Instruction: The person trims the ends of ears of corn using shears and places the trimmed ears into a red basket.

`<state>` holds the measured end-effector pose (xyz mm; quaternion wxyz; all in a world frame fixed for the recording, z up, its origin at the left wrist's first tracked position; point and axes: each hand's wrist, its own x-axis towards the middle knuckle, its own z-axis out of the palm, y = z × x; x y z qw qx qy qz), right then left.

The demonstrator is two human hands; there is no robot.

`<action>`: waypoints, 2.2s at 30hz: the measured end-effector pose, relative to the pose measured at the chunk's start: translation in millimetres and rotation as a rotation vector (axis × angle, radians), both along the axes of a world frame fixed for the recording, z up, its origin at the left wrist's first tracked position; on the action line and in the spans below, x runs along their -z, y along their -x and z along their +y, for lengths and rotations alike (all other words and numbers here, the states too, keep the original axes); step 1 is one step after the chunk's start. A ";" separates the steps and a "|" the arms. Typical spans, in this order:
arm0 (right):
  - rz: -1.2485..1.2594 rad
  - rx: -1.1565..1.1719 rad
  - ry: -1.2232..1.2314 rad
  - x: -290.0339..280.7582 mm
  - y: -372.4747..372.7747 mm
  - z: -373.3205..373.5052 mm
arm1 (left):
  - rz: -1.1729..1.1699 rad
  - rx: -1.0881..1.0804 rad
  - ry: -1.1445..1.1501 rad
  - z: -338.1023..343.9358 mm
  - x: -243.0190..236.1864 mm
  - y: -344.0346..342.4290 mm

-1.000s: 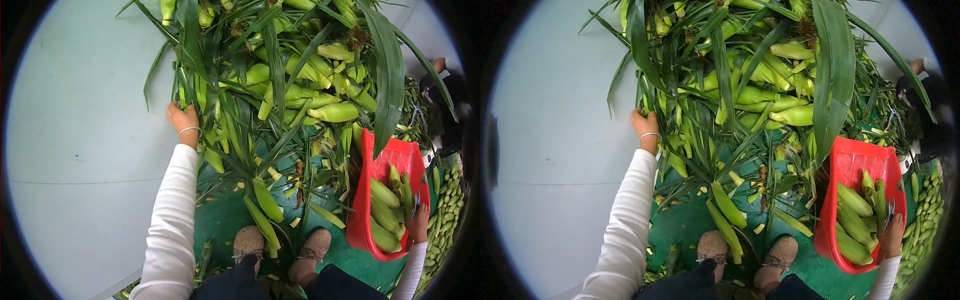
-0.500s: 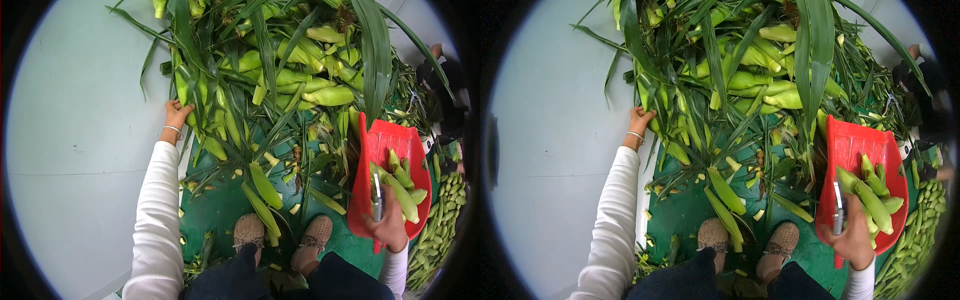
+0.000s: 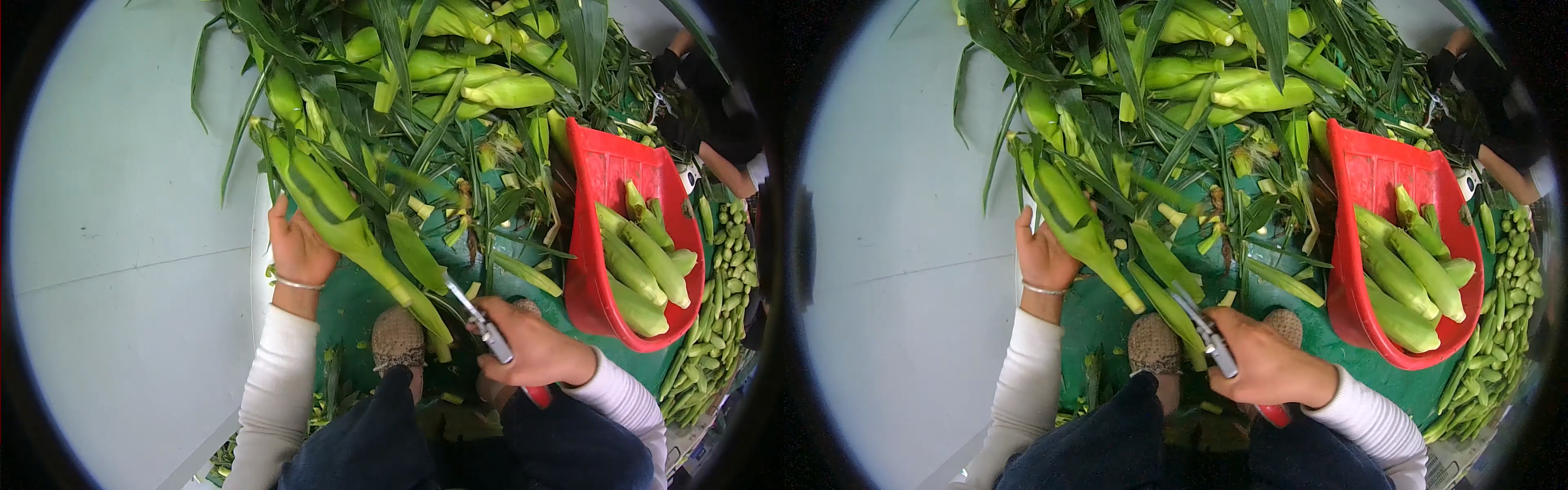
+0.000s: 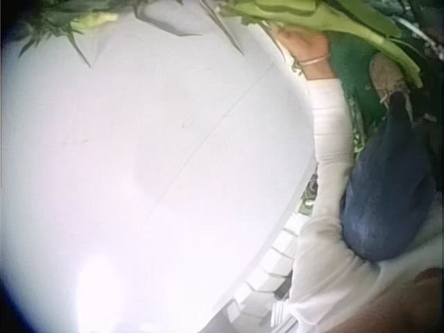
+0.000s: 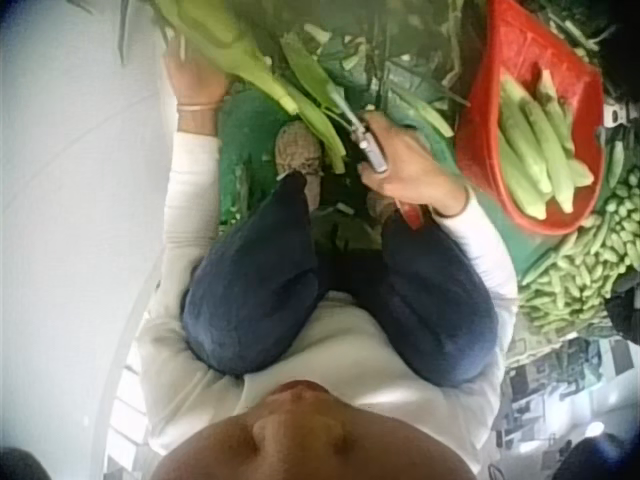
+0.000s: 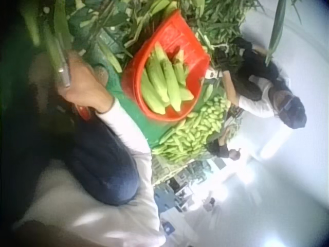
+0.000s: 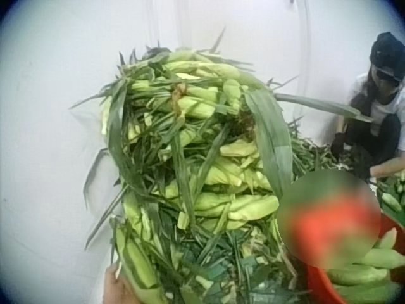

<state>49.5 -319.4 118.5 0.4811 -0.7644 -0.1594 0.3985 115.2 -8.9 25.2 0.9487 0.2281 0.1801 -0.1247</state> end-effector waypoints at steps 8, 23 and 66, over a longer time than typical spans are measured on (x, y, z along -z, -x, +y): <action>0.143 -0.074 -0.092 28.0 19.7 21.2 | -0.015 -0.101 -0.248 -15.0 -12.8 32.4; 0.227 0.408 -0.258 67.5 9.0 44.6 | 0.067 -0.221 -0.436 -70.1 -24.4 77.6; 0.088 0.537 -0.072 56.7 2.1 -5.5 | -0.296 0.704 -1.240 -29.9 -20.4 74.1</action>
